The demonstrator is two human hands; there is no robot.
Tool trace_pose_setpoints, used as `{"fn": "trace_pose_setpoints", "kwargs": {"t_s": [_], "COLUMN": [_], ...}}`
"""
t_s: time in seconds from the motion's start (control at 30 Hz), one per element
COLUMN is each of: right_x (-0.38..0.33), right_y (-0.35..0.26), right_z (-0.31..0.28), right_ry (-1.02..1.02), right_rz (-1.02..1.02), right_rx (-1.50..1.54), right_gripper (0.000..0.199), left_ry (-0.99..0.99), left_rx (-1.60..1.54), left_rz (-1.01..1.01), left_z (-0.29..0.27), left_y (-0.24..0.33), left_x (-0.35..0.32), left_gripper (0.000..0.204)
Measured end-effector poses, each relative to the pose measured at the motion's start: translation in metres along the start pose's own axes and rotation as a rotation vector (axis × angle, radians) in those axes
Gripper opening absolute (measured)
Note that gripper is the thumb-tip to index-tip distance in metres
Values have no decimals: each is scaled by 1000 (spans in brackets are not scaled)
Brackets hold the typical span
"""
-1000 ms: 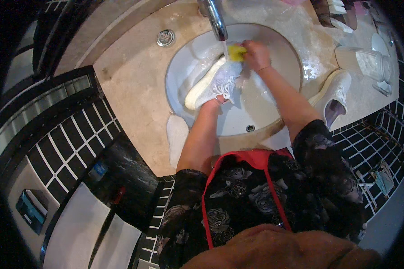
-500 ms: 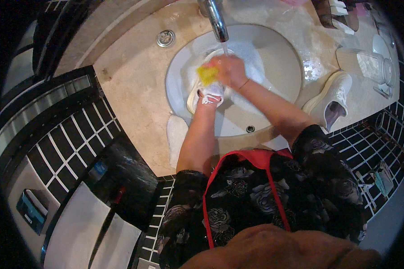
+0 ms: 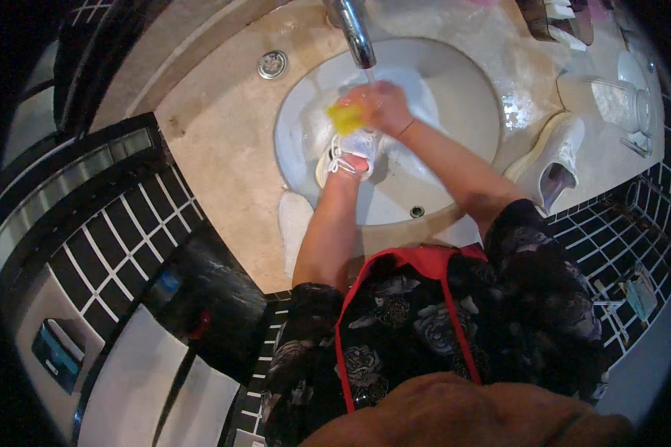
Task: The person scrubs a white sneaker with a yellow sponge under running water in a bathroom sink, then rinses it. The person repeats the process on the second sneaker, scrubbing the upper, laces, and sole before rinsing.
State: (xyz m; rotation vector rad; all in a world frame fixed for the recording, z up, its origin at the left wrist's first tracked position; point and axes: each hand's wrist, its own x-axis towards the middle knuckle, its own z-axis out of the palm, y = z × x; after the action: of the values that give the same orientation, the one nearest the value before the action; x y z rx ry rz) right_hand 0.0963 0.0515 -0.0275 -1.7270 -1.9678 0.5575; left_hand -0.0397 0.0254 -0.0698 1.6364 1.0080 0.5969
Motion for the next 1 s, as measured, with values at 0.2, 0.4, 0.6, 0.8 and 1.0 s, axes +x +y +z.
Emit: {"fn": "trace_pose_setpoints", "kwargs": {"t_s": [0.2, 0.4, 0.6, 0.8, 1.0], "right_x": [2, -52, -69, -54, -103], "right_y": [19, -49, -1, 23, -14], "right_z": [-12, 16, 15, 11, 42], "right_ry": [109, 13, 95, 219, 74], "right_rz": [137, 153, 465, 723, 474], "right_rx": [-136, 233, 350, 445, 526], "right_gripper": [22, 14, 20, 32, 61], "left_ry": [-150, 2, 93, 144, 268], "left_rx": [-79, -743, -785, 510, -1155], "left_rz": [113, -170, -73, 141, -251], "left_z": [0, -19, -20, -22, -11], "left_y": [-23, -39, -15, 30, 38], "left_x": [8, -37, -6, 8, 8], "left_gripper": [45, 41, 41, 47, 39]}}
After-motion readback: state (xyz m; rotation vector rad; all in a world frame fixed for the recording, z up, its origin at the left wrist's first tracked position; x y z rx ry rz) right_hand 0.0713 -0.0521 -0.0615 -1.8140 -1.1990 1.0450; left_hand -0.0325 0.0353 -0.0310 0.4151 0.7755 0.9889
